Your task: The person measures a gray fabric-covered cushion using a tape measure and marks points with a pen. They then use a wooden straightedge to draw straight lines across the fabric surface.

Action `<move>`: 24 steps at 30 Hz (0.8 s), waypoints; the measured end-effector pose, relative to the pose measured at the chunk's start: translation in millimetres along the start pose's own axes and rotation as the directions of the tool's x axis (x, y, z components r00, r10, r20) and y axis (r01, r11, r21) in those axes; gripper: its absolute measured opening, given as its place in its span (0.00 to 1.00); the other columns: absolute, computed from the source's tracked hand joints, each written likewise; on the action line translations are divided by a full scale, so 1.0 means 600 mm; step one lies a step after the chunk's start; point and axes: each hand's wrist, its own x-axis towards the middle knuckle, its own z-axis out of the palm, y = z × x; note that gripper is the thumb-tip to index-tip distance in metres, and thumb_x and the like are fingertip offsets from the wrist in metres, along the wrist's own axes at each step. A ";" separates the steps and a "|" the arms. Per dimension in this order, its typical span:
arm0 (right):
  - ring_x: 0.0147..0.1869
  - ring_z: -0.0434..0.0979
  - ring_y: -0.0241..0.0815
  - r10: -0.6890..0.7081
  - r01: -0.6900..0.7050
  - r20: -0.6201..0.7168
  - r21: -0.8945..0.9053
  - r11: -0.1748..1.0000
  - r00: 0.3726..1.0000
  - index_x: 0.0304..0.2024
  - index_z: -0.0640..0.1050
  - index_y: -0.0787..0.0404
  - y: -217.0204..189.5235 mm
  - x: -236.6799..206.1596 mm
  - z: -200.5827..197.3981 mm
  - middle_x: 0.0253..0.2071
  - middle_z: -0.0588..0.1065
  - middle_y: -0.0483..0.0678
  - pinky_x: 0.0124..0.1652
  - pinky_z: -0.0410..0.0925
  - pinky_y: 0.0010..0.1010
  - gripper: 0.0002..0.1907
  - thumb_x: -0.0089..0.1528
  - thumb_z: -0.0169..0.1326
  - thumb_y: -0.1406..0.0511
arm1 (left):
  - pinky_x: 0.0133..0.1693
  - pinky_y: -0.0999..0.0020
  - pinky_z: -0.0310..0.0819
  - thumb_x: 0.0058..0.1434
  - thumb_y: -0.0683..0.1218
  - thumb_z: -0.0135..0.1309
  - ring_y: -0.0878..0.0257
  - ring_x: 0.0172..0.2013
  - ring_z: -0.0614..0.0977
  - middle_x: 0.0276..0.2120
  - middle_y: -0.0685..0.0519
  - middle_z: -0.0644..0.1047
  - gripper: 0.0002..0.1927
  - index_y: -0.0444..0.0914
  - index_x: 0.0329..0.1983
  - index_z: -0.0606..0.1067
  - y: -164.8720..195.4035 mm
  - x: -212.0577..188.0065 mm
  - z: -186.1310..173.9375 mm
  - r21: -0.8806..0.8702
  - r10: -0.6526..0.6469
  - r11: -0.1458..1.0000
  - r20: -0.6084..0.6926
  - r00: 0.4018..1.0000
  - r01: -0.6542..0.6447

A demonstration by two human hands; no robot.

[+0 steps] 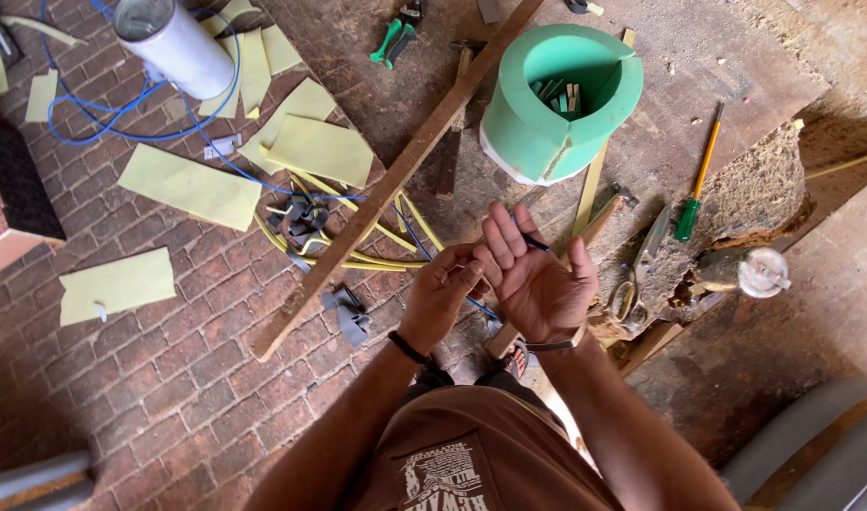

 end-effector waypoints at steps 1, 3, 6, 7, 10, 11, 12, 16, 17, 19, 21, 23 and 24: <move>0.74 0.70 0.52 -0.008 0.008 0.004 0.000 1.000 1.000 0.68 0.69 0.63 0.013 0.002 0.017 0.73 0.67 0.58 0.71 0.63 0.49 0.40 0.61 0.62 0.47 | 0.41 0.72 0.73 0.73 0.48 0.52 0.71 0.37 0.77 0.41 0.56 0.78 0.19 0.32 0.60 0.72 0.016 -0.005 -0.008 -0.025 0.018 1.000 0.012 1.000 -0.018; 0.73 0.70 0.54 -0.016 0.016 0.011 -0.015 1.000 1.000 0.67 0.68 0.64 0.041 0.005 0.048 0.73 0.66 0.58 0.71 0.63 0.51 0.42 0.60 0.64 0.46 | 0.41 0.72 0.76 0.73 0.52 0.45 0.71 0.38 0.79 0.42 0.57 0.79 0.21 0.34 0.60 0.71 0.050 -0.014 -0.028 0.021 0.063 0.998 0.018 0.998 -0.063; 0.73 0.69 0.56 -0.020 0.021 0.019 -0.059 0.998 1.000 0.68 0.67 0.64 0.089 0.005 0.087 0.73 0.65 0.57 0.72 0.61 0.55 0.45 0.58 0.65 0.45 | 0.40 0.72 0.73 0.77 0.55 0.41 0.70 0.36 0.78 0.38 0.55 0.79 0.21 0.34 0.60 0.71 0.087 -0.018 -0.055 -0.060 0.122 0.991 0.056 0.991 -0.119; 0.73 0.68 0.56 -0.021 0.022 0.021 -0.077 0.997 1.000 0.68 0.67 0.64 0.106 0.006 0.097 0.73 0.65 0.57 0.72 0.60 0.55 0.46 0.58 0.65 0.45 | 0.39 0.73 0.72 0.79 0.55 0.41 0.69 0.34 0.77 0.35 0.54 0.79 0.21 0.34 0.59 0.71 0.095 -0.019 -0.064 -0.111 0.142 0.985 0.068 0.987 -0.134; 0.74 0.66 0.56 -0.001 0.004 0.026 -0.120 0.993 1.000 0.69 0.65 0.61 0.153 0.013 0.121 0.76 0.62 0.55 0.73 0.58 0.53 0.47 0.57 0.65 0.44 | 0.42 0.75 0.72 0.77 0.56 0.40 0.71 0.38 0.78 0.34 0.57 0.76 0.22 0.36 0.55 0.75 0.109 -0.022 -0.091 -0.063 0.184 0.982 0.050 0.982 -0.180; 0.74 0.66 0.55 0.009 -0.005 0.026 -0.132 0.991 1.000 0.69 0.65 0.61 0.167 0.015 0.126 0.77 0.61 0.54 0.72 0.57 0.52 0.47 0.57 0.65 0.44 | 0.39 0.75 0.72 0.77 0.56 0.40 0.70 0.35 0.77 0.32 0.57 0.76 0.20 0.36 0.50 0.74 0.111 -0.025 -0.101 -0.081 0.146 0.986 0.020 0.989 -0.144; 0.75 0.65 0.55 0.015 -0.011 0.027 -0.141 0.990 1.000 0.70 0.65 0.61 0.179 0.017 0.131 0.77 0.60 0.54 0.73 0.57 0.51 0.47 0.57 0.65 0.44 | 0.36 0.75 0.72 0.77 0.56 0.40 0.70 0.33 0.77 0.31 0.56 0.76 0.20 0.37 0.45 0.74 0.112 -0.025 -0.109 -0.102 0.107 0.989 -0.010 0.994 -0.108; 0.77 0.62 0.54 0.025 -0.020 0.030 -0.167 0.986 0.999 0.71 0.64 0.60 0.215 0.025 0.140 0.78 0.58 0.54 0.74 0.54 0.48 0.47 0.58 0.64 0.45 | 0.35 0.77 0.69 0.79 0.58 0.41 0.71 0.30 0.74 0.31 0.58 0.74 0.23 0.38 0.36 0.73 0.110 -0.028 -0.130 -0.125 0.078 0.987 -0.142 0.987 -0.096; 0.77 0.62 0.54 0.020 -0.015 0.029 -0.174 0.985 0.999 0.71 0.64 0.60 0.220 0.028 0.141 0.78 0.58 0.53 0.74 0.54 0.47 0.46 0.58 0.64 0.45 | 0.31 0.77 0.68 0.78 0.59 0.41 0.71 0.28 0.74 0.28 0.57 0.73 0.24 0.38 0.34 0.72 0.111 -0.026 -0.135 -0.120 0.061 0.990 -0.154 0.986 -0.080; 0.77 0.61 0.53 0.012 -0.006 0.033 -0.175 0.985 0.999 0.71 0.64 0.59 0.229 0.033 0.142 0.78 0.57 0.54 0.75 0.52 0.47 0.46 0.58 0.64 0.46 | 0.25 0.76 0.65 0.77 0.62 0.40 0.70 0.23 0.74 0.23 0.57 0.71 0.27 0.39 0.31 0.71 0.112 -0.023 -0.140 -0.110 0.024 0.993 -0.177 0.984 -0.044; 0.77 0.61 0.52 0.005 0.003 0.038 -0.187 0.982 0.999 0.71 0.64 0.58 0.232 0.036 0.142 0.78 0.57 0.54 0.76 0.51 0.46 0.45 0.58 0.64 0.47 | 0.25 0.75 0.66 0.75 0.64 0.39 0.69 0.22 0.74 0.21 0.56 0.71 0.28 0.39 0.29 0.71 0.114 -0.020 -0.143 -0.113 -0.017 0.994 -0.192 0.981 -0.005; 0.77 0.60 0.52 -0.001 0.009 0.040 -0.212 0.977 0.999 0.71 0.64 0.57 0.230 0.036 0.139 0.78 0.57 0.53 0.76 0.50 0.45 0.44 0.58 0.64 0.48 | 0.25 0.74 0.67 0.74 0.65 0.39 0.67 0.21 0.74 0.20 0.56 0.72 0.29 0.40 0.26 0.69 0.114 -0.013 -0.142 -0.162 -0.048 0.987 -0.195 0.980 0.016; 0.77 0.61 0.52 0.004 0.004 0.037 -0.221 0.975 0.999 0.71 0.64 0.58 0.226 0.035 0.137 0.78 0.58 0.54 0.76 0.50 0.45 0.44 0.58 0.64 0.48 | 0.25 0.72 0.69 0.74 0.66 0.39 0.66 0.20 0.74 0.21 0.56 0.72 0.30 0.41 0.25 0.67 0.113 -0.007 -0.139 -0.211 -0.058 0.977 -0.189 0.980 0.017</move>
